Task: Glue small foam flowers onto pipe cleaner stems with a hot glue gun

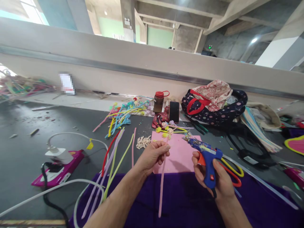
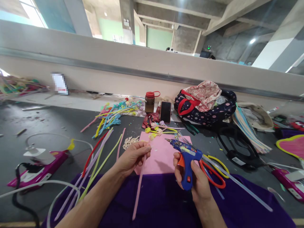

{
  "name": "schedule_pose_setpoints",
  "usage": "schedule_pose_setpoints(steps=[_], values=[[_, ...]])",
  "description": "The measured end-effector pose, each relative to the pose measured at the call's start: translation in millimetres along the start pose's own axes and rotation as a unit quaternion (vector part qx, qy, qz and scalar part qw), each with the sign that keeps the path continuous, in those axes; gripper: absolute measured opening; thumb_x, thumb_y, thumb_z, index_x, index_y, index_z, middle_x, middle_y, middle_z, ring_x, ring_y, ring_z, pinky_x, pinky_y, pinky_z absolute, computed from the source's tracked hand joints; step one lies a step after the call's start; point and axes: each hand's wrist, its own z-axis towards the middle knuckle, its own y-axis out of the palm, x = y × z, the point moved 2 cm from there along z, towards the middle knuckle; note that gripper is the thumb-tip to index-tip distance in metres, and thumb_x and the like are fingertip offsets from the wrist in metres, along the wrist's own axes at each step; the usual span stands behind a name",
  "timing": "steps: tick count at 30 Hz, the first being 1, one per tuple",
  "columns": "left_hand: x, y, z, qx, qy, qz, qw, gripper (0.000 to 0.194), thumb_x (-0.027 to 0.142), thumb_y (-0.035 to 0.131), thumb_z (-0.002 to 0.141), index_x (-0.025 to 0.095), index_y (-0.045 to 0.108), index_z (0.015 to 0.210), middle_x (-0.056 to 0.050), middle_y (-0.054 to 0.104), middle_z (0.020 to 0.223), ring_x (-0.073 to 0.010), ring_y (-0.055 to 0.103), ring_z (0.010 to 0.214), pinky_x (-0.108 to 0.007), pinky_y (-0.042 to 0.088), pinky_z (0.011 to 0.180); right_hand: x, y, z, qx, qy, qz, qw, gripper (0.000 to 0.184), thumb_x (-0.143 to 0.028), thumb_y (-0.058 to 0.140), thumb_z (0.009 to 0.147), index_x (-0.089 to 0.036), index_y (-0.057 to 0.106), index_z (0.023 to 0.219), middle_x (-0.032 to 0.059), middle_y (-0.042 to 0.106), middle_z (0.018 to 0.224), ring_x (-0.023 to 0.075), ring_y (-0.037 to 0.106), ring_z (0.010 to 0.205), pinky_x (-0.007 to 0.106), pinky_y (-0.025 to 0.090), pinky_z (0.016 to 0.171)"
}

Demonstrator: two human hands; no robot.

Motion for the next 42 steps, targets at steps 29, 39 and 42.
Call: schedule_pose_setpoints(steps=[29, 39, 42], values=[[-4.1, 6.4, 0.6, 0.053, 0.029, 0.112, 0.992, 0.024, 0.035, 0.063, 0.068, 0.014, 0.052, 0.064, 0.003, 0.056, 0.054, -0.0038, 0.041, 0.036, -0.015, 0.030, 0.034, 17.6, 27.7, -9.8, 0.066, -0.125, -0.308, 0.941, 0.041, -0.052, 0.048, 0.080, -0.016, 0.060, 0.095, 0.0055, 0.057, 0.068, 0.0143, 0.049, 0.052, 0.027, 0.040, 0.047], [-6.8, 5.5, 1.2, 0.039, 0.043, 0.114, 0.992, 0.025, 0.036, 0.061, 0.071, 0.014, 0.052, 0.067, 0.002, 0.055, 0.056, -0.0030, 0.039, 0.036, -0.015, 0.030, 0.034, 18.8, 26.7, -7.3, 0.068, -0.112, -0.293, 0.947, 0.039, -0.052, 0.049, 0.079, -0.016, 0.058, 0.092, 0.0039, 0.056, 0.068, 0.0128, 0.048, 0.051, 0.026, 0.038, 0.046], [-6.7, 5.6, 1.5, 0.041, 0.041, 0.113, 0.992, 0.026, 0.038, 0.062, 0.070, 0.014, 0.052, 0.066, 0.002, 0.056, 0.056, -0.0033, 0.040, 0.036, -0.015, 0.030, 0.034, 20.1, 24.7, -7.4, 0.064, -0.101, -0.306, 0.945, 0.038, -0.052, 0.049, 0.080, -0.017, 0.058, 0.090, 0.0028, 0.055, 0.064, 0.0134, 0.048, 0.051, 0.026, 0.038, 0.047]])
